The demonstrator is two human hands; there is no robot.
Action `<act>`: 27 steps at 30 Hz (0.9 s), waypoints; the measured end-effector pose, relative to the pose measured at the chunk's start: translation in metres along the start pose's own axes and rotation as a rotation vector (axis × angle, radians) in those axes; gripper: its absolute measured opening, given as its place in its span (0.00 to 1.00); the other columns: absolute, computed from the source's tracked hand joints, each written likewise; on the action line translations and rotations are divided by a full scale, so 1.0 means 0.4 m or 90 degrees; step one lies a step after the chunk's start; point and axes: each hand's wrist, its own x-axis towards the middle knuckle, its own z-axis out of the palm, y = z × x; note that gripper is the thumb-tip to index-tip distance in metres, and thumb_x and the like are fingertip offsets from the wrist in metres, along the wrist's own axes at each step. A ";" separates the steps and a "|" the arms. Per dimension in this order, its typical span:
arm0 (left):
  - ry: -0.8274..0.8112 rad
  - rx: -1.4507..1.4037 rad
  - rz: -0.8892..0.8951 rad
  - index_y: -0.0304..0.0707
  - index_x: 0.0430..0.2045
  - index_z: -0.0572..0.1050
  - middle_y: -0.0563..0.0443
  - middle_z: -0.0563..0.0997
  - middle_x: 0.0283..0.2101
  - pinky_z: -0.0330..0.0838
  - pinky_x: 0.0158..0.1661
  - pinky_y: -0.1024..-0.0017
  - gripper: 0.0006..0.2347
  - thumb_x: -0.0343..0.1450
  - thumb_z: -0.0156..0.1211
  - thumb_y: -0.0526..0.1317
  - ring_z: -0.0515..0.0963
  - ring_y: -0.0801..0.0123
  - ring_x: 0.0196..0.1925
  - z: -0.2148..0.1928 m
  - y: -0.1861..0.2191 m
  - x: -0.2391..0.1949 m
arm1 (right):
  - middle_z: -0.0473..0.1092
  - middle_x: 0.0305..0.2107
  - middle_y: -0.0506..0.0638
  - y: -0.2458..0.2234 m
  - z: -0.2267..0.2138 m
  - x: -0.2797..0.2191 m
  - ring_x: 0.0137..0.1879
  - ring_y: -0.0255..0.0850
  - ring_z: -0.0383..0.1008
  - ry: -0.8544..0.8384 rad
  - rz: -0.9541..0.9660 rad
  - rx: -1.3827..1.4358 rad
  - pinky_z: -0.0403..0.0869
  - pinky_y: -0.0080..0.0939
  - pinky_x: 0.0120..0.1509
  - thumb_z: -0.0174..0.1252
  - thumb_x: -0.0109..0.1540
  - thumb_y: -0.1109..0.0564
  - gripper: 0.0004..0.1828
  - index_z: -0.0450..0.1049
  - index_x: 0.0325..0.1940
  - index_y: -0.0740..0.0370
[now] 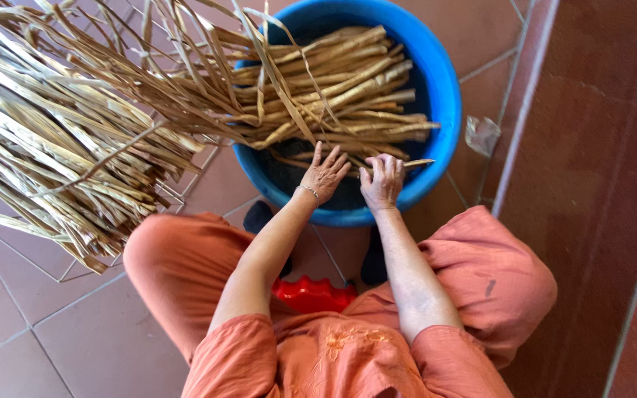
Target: The person sits on a small stool and processes dried plant stems by hand. They pull the stems from a blue basin, strip the outer layers, and place the processed pieces onto a wire rack.
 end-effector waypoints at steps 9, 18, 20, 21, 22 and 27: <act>-0.223 -0.148 -0.302 0.40 0.46 0.72 0.41 0.84 0.38 0.71 0.49 0.52 0.11 0.71 0.54 0.36 0.83 0.51 0.44 0.120 0.024 -0.067 | 0.79 0.29 0.56 0.225 0.195 0.048 0.35 0.49 0.80 0.054 0.214 0.231 0.78 0.49 0.42 0.70 0.55 0.53 0.18 0.76 0.43 0.65; -0.028 -0.210 -0.353 0.39 0.40 0.73 0.41 0.78 0.45 0.73 0.47 0.55 0.11 0.68 0.63 0.41 0.77 0.48 0.51 0.035 0.080 0.034 | 0.77 0.31 0.46 0.196 0.232 0.053 0.26 0.37 0.79 -0.286 0.466 0.694 0.77 0.37 0.27 0.58 0.64 0.53 0.15 0.74 0.54 0.57; 0.080 -0.278 -0.373 0.37 0.40 0.73 0.40 0.77 0.43 0.72 0.45 0.54 0.15 0.67 0.67 0.46 0.75 0.47 0.50 0.021 0.096 0.078 | 0.77 0.31 0.43 0.194 0.226 0.048 0.28 0.31 0.78 -0.311 0.397 0.624 0.78 0.35 0.25 0.60 0.63 0.53 0.17 0.73 0.56 0.56; 0.115 -0.281 -0.347 0.38 0.42 0.73 0.40 0.77 0.44 0.72 0.44 0.54 0.16 0.66 0.67 0.45 0.75 0.47 0.49 0.023 0.096 0.102 | 0.77 0.31 0.42 0.188 0.223 0.048 0.29 0.28 0.77 -0.324 0.363 0.589 0.78 0.35 0.25 0.61 0.63 0.53 0.19 0.72 0.57 0.55; 0.149 -0.283 -0.322 0.38 0.44 0.73 0.41 0.77 0.44 0.72 0.44 0.53 0.18 0.65 0.67 0.45 0.75 0.48 0.49 0.033 0.093 0.126 | 0.76 0.29 0.44 0.183 0.219 0.051 0.26 0.31 0.74 -0.344 0.369 0.569 0.73 0.35 0.24 0.59 0.63 0.52 0.18 0.73 0.57 0.55; 0.137 -0.339 -0.334 0.37 0.38 0.76 0.39 0.80 0.39 0.73 0.40 0.52 0.13 0.68 0.65 0.45 0.78 0.45 0.44 0.152 0.073 0.208 | 0.79 0.30 0.47 0.188 0.207 0.063 0.27 0.33 0.77 -0.179 0.354 0.499 0.69 0.31 0.24 0.61 0.64 0.50 0.17 0.80 0.53 0.61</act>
